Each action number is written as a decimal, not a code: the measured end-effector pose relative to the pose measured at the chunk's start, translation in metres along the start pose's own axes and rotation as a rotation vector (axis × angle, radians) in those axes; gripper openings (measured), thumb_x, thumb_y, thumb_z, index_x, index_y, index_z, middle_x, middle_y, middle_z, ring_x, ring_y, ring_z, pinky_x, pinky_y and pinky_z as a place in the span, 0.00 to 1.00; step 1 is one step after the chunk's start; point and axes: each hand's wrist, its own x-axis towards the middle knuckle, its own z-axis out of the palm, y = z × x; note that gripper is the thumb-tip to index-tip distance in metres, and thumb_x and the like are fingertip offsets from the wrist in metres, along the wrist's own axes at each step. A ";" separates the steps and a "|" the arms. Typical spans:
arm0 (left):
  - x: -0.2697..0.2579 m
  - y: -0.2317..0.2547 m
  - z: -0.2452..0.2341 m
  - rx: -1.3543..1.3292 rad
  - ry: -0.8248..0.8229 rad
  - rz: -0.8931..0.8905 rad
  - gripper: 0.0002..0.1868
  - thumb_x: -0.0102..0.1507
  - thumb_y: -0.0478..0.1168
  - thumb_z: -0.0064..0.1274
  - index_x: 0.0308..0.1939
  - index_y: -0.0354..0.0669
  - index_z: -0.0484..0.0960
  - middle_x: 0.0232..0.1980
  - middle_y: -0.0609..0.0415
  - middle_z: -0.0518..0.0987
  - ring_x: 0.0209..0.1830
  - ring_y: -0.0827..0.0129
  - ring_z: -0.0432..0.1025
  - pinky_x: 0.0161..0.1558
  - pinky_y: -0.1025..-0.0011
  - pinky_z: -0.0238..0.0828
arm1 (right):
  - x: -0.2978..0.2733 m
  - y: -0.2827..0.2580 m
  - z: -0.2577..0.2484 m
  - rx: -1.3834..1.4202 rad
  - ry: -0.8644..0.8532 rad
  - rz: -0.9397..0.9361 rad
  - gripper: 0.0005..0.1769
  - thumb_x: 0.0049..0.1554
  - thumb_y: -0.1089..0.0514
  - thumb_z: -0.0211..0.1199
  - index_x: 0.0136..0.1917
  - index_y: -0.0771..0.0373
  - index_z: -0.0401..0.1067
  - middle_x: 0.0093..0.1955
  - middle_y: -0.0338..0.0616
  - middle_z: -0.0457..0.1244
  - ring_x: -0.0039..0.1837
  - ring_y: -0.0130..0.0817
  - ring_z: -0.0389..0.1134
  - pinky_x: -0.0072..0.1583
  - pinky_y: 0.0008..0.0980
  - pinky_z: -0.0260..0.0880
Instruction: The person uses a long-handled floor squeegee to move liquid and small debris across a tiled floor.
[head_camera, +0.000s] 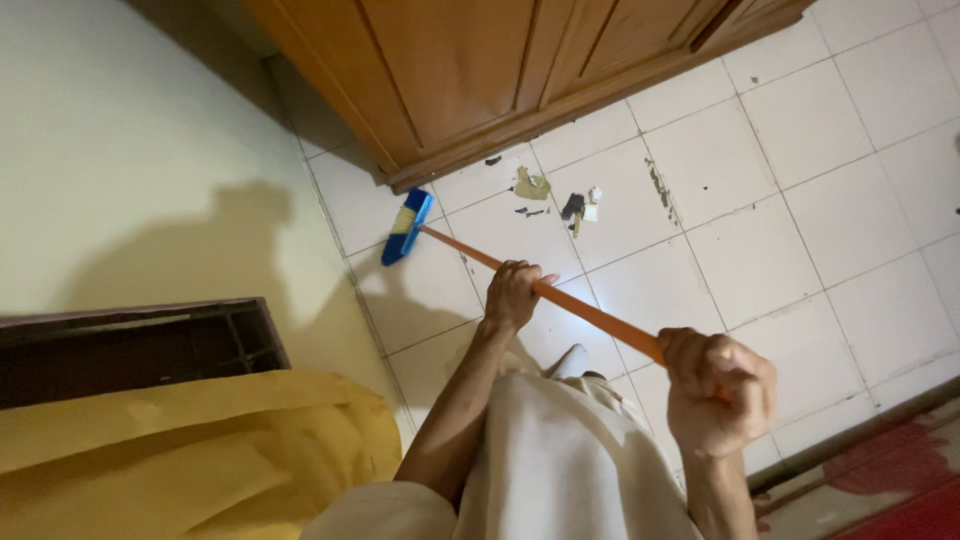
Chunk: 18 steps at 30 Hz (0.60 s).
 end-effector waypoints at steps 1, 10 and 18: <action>0.002 0.005 0.005 -0.021 0.004 0.016 0.21 0.67 0.49 0.54 0.25 0.39 0.78 0.31 0.43 0.79 0.41 0.49 0.74 0.52 0.55 0.69 | 0.001 -0.004 -0.005 -0.013 -0.023 -0.012 0.18 0.62 0.55 0.39 0.30 0.57 0.48 0.22 0.38 0.43 0.29 0.32 0.42 0.42 0.40 0.51; 0.055 0.067 0.050 -0.182 -0.046 0.185 0.22 0.67 0.50 0.53 0.23 0.40 0.76 0.28 0.44 0.77 0.35 0.49 0.72 0.47 0.54 0.68 | 0.018 -0.036 -0.050 -0.052 0.185 -0.170 0.19 0.56 0.53 0.39 0.34 0.73 0.55 0.19 0.33 0.41 0.23 0.30 0.41 0.37 0.43 0.55; 0.064 0.114 0.053 -0.142 -0.067 0.328 0.24 0.68 0.53 0.52 0.23 0.42 0.76 0.25 0.46 0.77 0.29 0.55 0.69 0.42 0.56 0.67 | 0.020 -0.105 -0.050 -0.290 0.253 -0.064 0.23 0.57 0.47 0.41 0.25 0.53 0.41 0.20 0.37 0.37 0.26 0.32 0.37 0.43 0.40 0.53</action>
